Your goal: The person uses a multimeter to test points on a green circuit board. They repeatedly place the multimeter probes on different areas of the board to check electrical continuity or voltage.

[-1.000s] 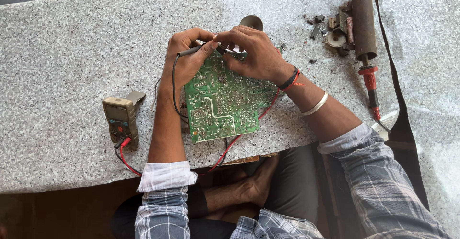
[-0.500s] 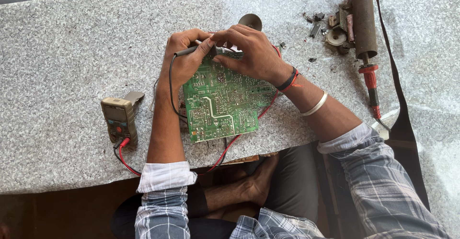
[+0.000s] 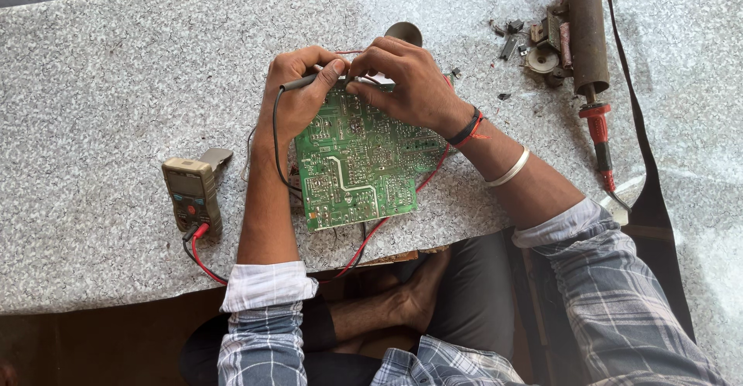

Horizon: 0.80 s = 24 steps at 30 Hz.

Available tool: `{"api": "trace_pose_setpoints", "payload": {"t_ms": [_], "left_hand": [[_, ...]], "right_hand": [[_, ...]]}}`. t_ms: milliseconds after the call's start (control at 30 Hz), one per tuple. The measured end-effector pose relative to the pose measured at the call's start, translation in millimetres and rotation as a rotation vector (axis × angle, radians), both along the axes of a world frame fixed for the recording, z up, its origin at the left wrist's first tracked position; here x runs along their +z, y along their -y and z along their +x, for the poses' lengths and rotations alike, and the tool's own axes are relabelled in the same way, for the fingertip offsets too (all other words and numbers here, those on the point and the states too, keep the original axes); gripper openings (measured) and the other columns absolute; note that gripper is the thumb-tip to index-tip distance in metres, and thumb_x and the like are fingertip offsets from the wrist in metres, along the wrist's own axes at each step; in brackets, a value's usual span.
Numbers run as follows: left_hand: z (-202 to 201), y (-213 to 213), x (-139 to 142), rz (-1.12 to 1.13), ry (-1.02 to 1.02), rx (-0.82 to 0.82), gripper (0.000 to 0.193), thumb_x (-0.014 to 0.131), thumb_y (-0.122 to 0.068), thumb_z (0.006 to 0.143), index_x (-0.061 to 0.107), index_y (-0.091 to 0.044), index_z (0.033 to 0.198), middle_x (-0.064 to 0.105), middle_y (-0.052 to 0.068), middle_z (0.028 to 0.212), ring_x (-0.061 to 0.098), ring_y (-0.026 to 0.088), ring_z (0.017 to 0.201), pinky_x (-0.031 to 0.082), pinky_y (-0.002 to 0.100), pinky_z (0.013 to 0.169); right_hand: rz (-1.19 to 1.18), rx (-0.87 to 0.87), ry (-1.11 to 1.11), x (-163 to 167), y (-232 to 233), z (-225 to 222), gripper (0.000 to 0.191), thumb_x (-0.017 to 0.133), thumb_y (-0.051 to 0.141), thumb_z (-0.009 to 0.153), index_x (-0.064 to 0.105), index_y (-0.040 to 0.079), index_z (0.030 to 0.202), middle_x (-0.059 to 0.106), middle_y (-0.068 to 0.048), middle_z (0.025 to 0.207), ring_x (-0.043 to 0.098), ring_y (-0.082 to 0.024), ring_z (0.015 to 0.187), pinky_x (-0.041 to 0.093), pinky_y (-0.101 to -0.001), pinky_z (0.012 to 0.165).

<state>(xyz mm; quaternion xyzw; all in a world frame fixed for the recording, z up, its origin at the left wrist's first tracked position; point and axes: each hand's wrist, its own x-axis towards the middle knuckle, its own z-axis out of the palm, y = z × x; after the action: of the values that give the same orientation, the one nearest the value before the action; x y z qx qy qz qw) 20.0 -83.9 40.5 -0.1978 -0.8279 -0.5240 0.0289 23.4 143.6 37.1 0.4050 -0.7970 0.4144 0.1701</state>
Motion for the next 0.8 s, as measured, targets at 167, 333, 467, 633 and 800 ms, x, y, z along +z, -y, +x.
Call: {"api": "trace_pose_setpoints", "payload": {"t_ms": [167,333,467,633,800], "left_hand": [[-0.5,-0.5,0.2,0.016,0.005,-0.001,0.018,0.07,-0.019,0.103,0.077,-0.002,0.104,0.071,0.001,0.076,0.061,0.004,0.064,0.043,0.023,0.051],[-0.6,-0.5,0.1,-0.033,0.007,0.026,0.018,0.071,-0.018,0.102,0.078,-0.002,0.103,0.07,0.002,0.073,0.059,0.005,0.062,0.042,0.023,0.05],[-1.0,0.4,0.1,0.004,0.004,0.009,0.018,0.07,-0.018,0.103,0.077,-0.002,0.104,0.071,0.003,0.076,0.061,0.005,0.064,0.044,0.024,0.052],[-1.2,-0.5,-0.4,0.028,-0.022,-0.01,0.018,0.068,-0.017,0.104,0.077,-0.001,0.107,0.073,0.004,0.083,0.065,0.006,0.071,0.049,0.024,0.057],[-2.0,-2.8,0.3,0.02,0.0,0.005,0.018,0.069,-0.017,0.103,0.077,-0.001,0.106,0.074,0.003,0.083,0.063,0.006,0.07,0.048,0.024,0.056]], "right_hand": [[0.0,0.041,-0.003,0.0,0.8,-0.9,0.023,0.084,0.016,0.093,0.069,0.006,0.105,0.068,-0.007,0.103,0.072,-0.023,0.094,0.06,-0.0369,0.08],[0.017,0.047,0.007,-0.7,2.2,-2.2,0.026,0.085,0.016,0.092,0.069,0.005,0.109,0.068,-0.007,0.105,0.071,-0.023,0.096,0.061,-0.0369,0.082],[0.021,0.047,-0.004,-0.4,3.0,-2.2,0.026,0.085,0.016,0.091,0.069,0.006,0.109,0.067,-0.008,0.105,0.071,-0.025,0.096,0.059,-0.0383,0.082],[0.018,0.054,0.0,1.5,1.3,-1.0,0.023,0.084,0.012,0.089,0.068,0.007,0.104,0.067,-0.008,0.103,0.07,-0.027,0.094,0.058,-0.0394,0.08],[0.021,0.109,0.022,3.7,-0.2,0.4,0.02,0.081,0.01,0.085,0.067,0.007,0.098,0.066,-0.006,0.099,0.069,-0.026,0.092,0.056,-0.0393,0.078]]}}
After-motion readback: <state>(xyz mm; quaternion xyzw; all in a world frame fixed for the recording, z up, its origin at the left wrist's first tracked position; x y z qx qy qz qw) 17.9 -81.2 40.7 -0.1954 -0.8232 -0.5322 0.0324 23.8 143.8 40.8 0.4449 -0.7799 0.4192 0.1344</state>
